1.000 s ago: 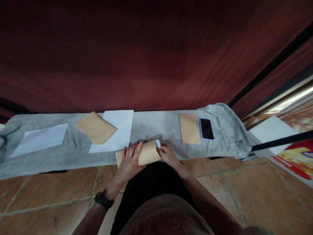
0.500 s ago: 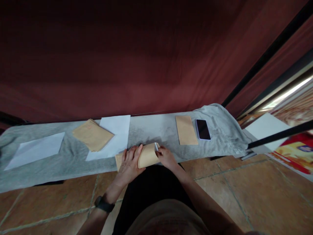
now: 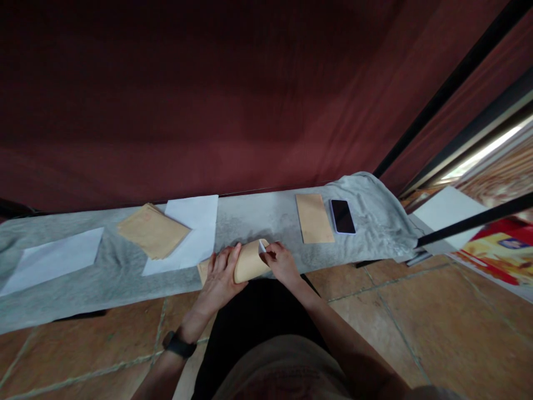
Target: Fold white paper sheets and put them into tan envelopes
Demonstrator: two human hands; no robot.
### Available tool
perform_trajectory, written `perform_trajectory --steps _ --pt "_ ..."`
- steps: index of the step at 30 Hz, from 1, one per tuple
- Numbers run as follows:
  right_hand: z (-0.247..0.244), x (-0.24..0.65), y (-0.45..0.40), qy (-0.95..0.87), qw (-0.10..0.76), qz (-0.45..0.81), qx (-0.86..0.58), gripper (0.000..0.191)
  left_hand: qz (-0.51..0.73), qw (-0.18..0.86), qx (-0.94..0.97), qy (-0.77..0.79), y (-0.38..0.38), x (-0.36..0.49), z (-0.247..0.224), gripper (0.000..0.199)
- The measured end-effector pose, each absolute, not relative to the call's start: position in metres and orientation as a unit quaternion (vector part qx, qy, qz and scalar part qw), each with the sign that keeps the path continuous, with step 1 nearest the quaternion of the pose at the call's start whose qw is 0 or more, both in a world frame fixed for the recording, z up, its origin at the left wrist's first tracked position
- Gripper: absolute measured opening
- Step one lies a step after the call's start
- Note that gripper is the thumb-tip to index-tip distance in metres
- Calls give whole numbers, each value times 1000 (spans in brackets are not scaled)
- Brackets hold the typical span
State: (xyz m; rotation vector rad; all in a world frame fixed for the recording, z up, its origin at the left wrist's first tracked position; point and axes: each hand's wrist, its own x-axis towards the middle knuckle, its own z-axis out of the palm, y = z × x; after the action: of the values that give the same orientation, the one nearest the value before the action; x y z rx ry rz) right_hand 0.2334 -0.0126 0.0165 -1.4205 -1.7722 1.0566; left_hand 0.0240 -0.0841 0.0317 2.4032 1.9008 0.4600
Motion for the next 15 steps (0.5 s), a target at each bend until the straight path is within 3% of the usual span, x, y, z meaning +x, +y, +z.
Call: perform_trajectory --steps 3,7,9,12,15 --pt "22 235 -13 -640 343 400 -559 11 152 18 779 608 -82 24 33 103" --pt "23 237 -11 -605 366 417 -570 40 151 16 786 599 -79 24 36 101" --pt "19 237 -8 -614 349 439 -555 35 147 15 790 596 -77 23 38 100" --pt "10 236 -2 -606 319 489 -540 9 145 18 795 589 -72 21 40 97" --pt "1 231 6 -546 364 530 -536 9 173 16 772 611 -68 19 40 92"
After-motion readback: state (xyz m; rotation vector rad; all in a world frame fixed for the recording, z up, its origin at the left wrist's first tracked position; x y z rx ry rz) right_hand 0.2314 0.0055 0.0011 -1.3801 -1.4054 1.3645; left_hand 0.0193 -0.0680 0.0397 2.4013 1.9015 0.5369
